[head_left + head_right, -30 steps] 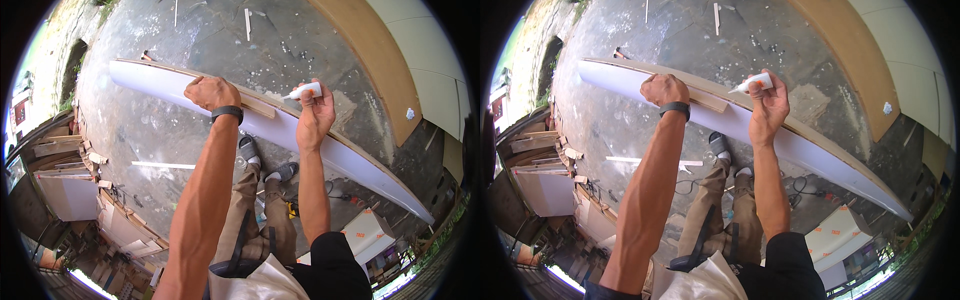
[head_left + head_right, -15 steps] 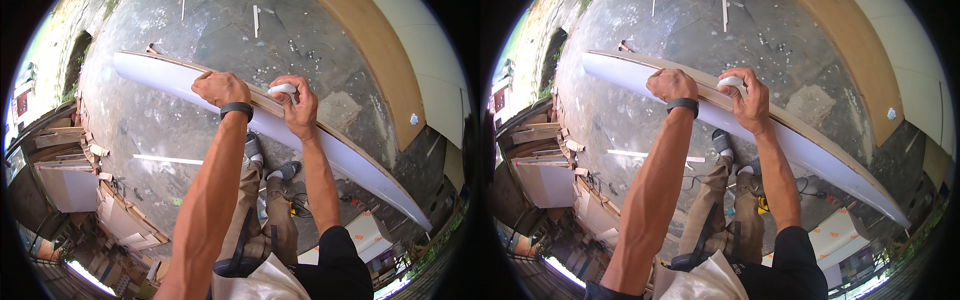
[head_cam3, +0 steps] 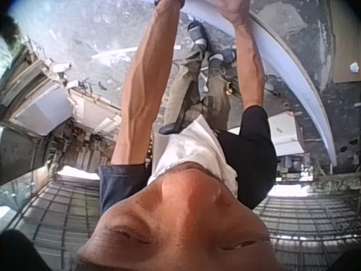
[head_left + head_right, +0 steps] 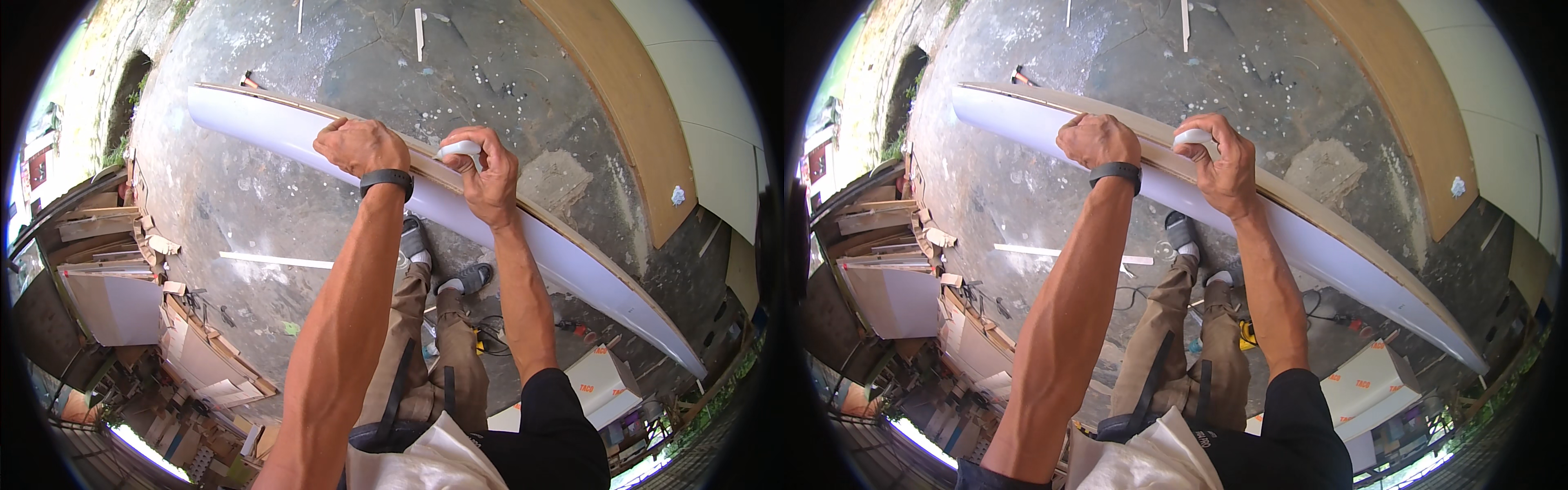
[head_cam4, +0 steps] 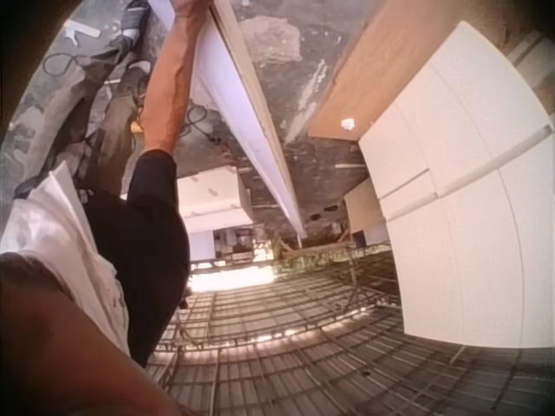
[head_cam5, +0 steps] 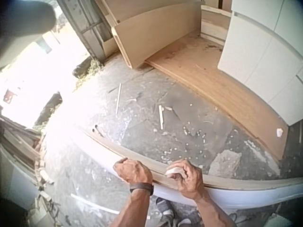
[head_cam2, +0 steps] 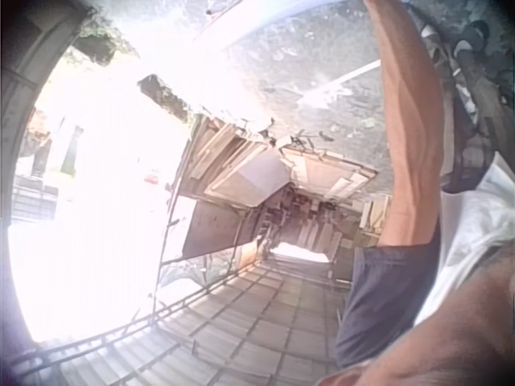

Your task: The person walks through a workshop, picks up a small wooden piece, and applies glue to its edge using a white bottle. They then place the glued piece onto a larger white board and press it down to secure it.

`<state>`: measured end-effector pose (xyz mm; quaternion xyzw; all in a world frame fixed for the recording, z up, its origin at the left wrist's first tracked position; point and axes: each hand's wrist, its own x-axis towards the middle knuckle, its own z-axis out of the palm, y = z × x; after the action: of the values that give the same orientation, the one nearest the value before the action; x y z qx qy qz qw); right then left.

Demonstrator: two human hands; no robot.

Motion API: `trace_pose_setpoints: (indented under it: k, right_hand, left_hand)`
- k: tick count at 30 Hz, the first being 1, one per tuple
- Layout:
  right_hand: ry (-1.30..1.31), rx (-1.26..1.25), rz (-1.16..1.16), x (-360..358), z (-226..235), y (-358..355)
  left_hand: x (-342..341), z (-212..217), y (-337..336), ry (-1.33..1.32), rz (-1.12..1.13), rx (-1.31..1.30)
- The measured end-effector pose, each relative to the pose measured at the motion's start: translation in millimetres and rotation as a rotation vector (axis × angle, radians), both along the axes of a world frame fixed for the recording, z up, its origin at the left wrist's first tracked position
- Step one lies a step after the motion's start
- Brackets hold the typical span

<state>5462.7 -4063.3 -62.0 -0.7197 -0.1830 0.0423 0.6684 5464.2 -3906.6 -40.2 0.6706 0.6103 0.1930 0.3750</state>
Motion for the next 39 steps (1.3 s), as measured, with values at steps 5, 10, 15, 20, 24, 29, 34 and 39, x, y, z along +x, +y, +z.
trace_pose_setpoints:
  k: [5, 10, 15, 20, 24, 29, 34, 39]
  right_hand:
    - [-0.001, -0.001, -0.004, 0.2, 1.0, 0.1]
    - [-0.013, -0.016, -0.014, -0.3, 2.1, 0.8]
    - [-0.023, -0.027, -0.021, -0.3, 1.8, -1.1]
    - [-0.052, -0.036, -0.029, 0.9, 3.4, -0.6]
    - [0.142, 0.271, -0.18, -1.5, 3.5, -1.8]
    - [0.432, 0.782, -0.465, 1.7, -5.5, -50.4]
    - [0.458, 0.681, -0.523, -14.1, 3.3, -74.9]
    - [0.164, 0.151, -0.247, -12.1, 20.9, -34.1]
  left_hand:
    - [-0.8, -3.3, 0.5, 0.03, -0.01, 0.019]
    - [-3.1, -8.8, 2.9, 0.035, 0.0, 0.082]
    - [0.9, -1.7, -0.2, -0.001, 0.03, -0.025]
    - [-0.3, -11.5, 5.0, 0.023, 0.029, 0.02]
    - [0.0, -21.6, 8.5, 0.015, 0.069, 0.102]
    - [3.6, 1.0, -0.4, 0.017, 0.024, -0.13]
    - [-1.2, -11.8, 8.9, -0.066, 0.049, -0.023]
    - [3.0, -9.4, 4.0, -0.105, 0.106, -0.037]
